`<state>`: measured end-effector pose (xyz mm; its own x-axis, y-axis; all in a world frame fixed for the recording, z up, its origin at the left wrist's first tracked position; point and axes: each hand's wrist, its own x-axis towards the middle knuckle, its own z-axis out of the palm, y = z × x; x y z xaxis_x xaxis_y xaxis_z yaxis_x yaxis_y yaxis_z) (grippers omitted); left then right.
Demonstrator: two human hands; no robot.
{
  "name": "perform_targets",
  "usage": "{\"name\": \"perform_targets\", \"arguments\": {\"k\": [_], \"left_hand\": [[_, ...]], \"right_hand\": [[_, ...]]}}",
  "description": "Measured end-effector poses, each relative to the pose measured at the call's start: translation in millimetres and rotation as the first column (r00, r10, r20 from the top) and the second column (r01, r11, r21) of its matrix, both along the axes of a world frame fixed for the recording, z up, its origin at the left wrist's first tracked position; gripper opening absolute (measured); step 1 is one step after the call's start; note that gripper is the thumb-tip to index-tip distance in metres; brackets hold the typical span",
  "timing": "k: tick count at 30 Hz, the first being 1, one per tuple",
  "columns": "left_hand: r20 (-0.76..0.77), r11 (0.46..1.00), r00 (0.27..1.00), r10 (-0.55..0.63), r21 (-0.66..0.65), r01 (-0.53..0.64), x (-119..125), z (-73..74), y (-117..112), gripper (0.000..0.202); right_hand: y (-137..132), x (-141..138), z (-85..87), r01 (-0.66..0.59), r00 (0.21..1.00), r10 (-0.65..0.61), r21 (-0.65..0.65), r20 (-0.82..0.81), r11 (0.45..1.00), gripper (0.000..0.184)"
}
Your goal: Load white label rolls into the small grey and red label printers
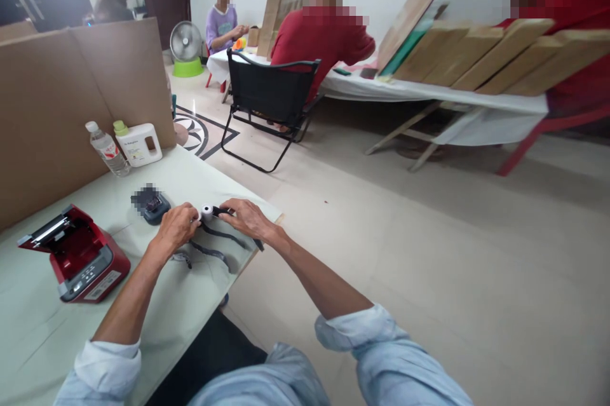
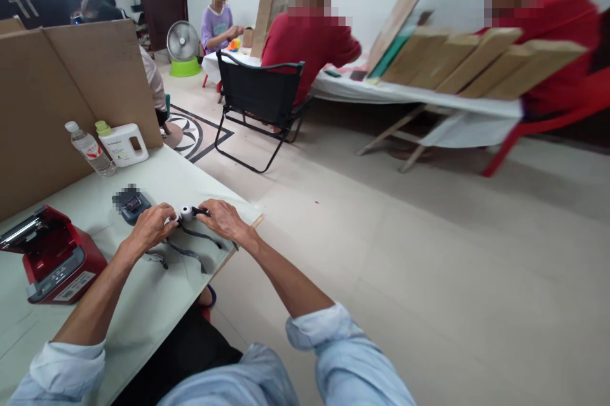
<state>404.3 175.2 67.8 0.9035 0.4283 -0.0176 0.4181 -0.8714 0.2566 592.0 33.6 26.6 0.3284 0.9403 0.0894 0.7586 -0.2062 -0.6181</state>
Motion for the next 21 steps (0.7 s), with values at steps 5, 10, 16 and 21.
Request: {"name": "perform_targets", "arguments": {"k": [5,10,16,21], "left_hand": [[0.111,0.999,0.994,0.003,-0.036,0.001,-7,-4.6,2,0.008],[0.312,0.996,0.95,-0.008,-0.084,0.036,-22,7.9,2,0.011],[0.525,0.995,0.85,0.032,-0.093,0.02,-55,42.7,-12,0.01],[0.616,0.98,0.762,0.198,-0.142,-0.14,-106,63.5,-29,0.005]], "right_hand": [[-19,-13,5.7,-0.008,1.0,0.012,0.302,-0.011,0.953,0.017],[-35,-31,12.5,-0.153,0.988,0.141,0.28,0.064,0.948,0.038],[-43,-43,33.4,-0.162,0.986,0.169,0.232,-0.011,0.959,0.017],[-41,-72,63.1,-0.162,0.955,0.262,0.493,-0.141,0.855,0.017]]}}
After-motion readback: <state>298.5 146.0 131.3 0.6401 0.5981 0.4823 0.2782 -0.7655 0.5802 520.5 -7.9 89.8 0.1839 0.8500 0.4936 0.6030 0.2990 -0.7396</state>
